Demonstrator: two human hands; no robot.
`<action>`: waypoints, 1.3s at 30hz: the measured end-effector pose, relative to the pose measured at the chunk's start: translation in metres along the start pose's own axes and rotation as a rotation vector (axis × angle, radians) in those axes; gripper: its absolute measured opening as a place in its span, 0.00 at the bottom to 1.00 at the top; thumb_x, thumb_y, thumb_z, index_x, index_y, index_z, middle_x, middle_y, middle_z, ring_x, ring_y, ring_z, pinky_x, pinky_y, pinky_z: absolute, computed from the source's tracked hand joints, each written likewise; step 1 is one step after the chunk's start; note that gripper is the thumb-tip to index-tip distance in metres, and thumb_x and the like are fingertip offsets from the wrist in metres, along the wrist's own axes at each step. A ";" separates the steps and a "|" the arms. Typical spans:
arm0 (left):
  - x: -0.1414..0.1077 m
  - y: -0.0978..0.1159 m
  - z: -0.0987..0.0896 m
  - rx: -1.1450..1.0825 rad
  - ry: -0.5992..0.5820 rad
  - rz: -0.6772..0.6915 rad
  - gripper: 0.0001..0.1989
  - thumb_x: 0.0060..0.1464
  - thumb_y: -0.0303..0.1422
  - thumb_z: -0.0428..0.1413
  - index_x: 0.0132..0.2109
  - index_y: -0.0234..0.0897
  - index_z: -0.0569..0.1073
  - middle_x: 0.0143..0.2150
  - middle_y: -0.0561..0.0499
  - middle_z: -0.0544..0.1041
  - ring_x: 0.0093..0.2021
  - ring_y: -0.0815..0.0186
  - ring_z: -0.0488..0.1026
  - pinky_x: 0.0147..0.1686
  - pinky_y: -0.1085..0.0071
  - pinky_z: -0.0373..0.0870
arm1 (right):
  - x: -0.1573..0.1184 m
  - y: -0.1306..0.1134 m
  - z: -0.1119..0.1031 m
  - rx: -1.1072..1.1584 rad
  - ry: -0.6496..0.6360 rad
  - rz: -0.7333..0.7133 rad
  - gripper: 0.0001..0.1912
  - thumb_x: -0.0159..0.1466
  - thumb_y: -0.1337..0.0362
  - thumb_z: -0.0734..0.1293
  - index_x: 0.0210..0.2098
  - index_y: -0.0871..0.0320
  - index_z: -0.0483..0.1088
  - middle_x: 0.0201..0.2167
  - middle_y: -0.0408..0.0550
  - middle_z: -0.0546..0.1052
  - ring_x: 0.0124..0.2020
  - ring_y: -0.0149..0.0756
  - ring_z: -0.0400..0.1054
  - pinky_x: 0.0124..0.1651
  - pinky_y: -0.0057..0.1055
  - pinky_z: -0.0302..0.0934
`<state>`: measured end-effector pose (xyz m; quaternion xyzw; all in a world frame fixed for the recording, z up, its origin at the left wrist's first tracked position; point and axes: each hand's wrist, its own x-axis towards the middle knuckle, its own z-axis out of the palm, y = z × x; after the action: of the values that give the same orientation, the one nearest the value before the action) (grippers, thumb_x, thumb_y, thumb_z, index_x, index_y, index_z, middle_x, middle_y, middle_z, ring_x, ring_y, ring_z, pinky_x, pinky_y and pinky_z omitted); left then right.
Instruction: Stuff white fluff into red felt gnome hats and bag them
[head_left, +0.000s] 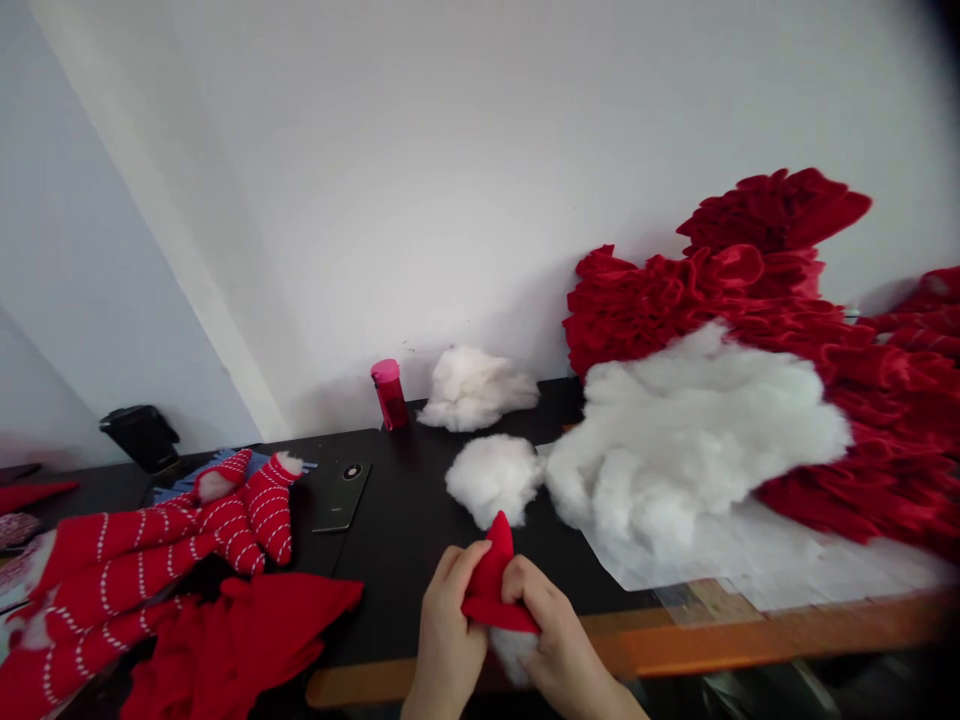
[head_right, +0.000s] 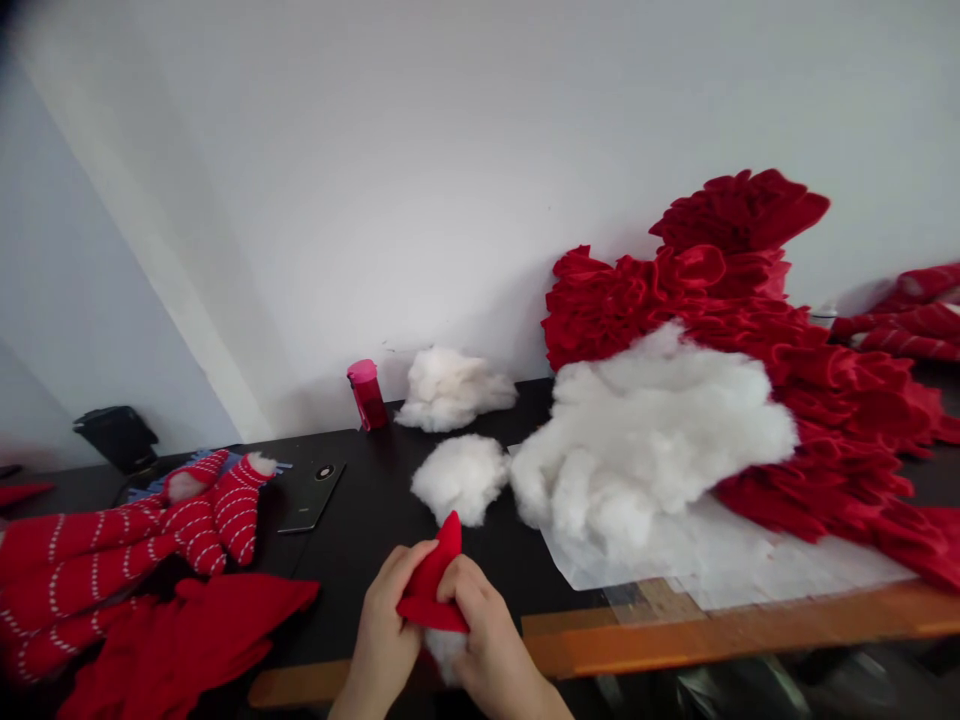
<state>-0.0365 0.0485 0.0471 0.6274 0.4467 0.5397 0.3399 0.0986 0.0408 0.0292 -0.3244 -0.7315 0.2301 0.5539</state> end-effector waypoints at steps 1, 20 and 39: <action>0.001 0.002 -0.002 0.027 -0.009 0.013 0.20 0.44 0.20 0.54 0.42 0.43 0.79 0.36 0.46 0.76 0.37 0.58 0.72 0.38 0.69 0.64 | 0.001 -0.002 -0.002 0.020 -0.044 0.009 0.18 0.42 0.78 0.55 0.30 0.54 0.55 0.30 0.41 0.64 0.31 0.33 0.61 0.33 0.27 0.56; -0.015 0.005 0.020 0.090 0.412 -0.054 0.22 0.38 0.16 0.50 0.36 0.45 0.75 0.40 0.47 0.72 0.44 0.53 0.68 0.49 0.64 0.60 | 0.011 0.004 0.008 -0.073 0.403 0.097 0.18 0.43 0.78 0.54 0.30 0.55 0.63 0.34 0.45 0.65 0.34 0.36 0.63 0.36 0.30 0.58; 0.004 0.016 0.024 -1.237 0.191 -0.700 0.21 0.54 0.46 0.54 0.39 0.30 0.77 0.35 0.40 0.80 0.38 0.55 0.78 0.47 0.58 0.69 | -0.023 0.004 0.012 -0.370 0.334 -0.139 0.15 0.63 0.74 0.59 0.48 0.56 0.65 0.46 0.54 0.66 0.48 0.41 0.65 0.49 0.34 0.65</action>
<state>-0.0095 0.0479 0.0585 0.0896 0.2619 0.6057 0.7460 0.0923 0.0269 0.0082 -0.4025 -0.6800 -0.0031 0.6128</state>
